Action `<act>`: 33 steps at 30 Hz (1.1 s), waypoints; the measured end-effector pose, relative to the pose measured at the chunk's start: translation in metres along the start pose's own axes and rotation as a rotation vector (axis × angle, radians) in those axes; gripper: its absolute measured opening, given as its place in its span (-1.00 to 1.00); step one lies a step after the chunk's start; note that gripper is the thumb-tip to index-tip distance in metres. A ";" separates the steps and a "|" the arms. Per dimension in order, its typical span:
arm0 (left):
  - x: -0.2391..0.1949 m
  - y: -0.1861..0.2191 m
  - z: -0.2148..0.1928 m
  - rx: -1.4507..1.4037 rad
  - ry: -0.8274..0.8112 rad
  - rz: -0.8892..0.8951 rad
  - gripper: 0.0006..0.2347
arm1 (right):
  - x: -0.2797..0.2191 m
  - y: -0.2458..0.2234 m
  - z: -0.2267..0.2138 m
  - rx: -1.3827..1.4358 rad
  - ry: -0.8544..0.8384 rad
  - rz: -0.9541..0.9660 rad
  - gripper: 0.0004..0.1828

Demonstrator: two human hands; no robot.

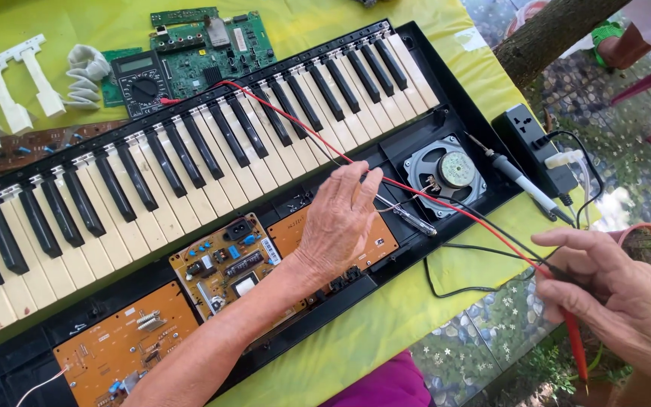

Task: The person uses a multimeter to test the circuit board of a disassembled electronic keyboard. They touch the probes to various points on the board and the speaker terminals while pressing the keyboard keys to check for electrical continuity or signal.

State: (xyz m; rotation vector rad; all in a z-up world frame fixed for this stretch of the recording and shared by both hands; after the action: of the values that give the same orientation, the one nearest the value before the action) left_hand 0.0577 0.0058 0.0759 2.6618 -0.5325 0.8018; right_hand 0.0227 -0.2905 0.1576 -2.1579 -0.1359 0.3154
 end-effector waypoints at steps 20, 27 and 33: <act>0.021 -0.028 -0.008 0.193 0.149 0.156 -0.91 | -0.003 -0.044 0.046 1.809 -0.478 -0.663 -0.27; 0.030 -0.033 -0.034 -0.140 0.039 0.263 -0.90 | 0.012 -0.011 0.057 0.933 0.346 -0.926 0.34; 0.031 -0.041 -0.045 -0.347 0.040 0.285 -0.93 | 0.017 -0.033 0.090 0.344 0.474 -1.155 0.31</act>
State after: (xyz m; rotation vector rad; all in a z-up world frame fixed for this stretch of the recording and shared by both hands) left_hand 0.0789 0.0517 0.1218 2.2771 -0.9608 0.7558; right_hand 0.0147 -0.1964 0.1329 -1.4539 -0.9164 -0.7690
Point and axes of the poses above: each hand's wrist, its own x-axis towards the middle knuckle, its own z-axis out of the palm, y = z × x, the point moved 8 cm from there along x, towards the middle knuckle, and after that the axes turned 9 degrees about x, right-handed, at the moved point
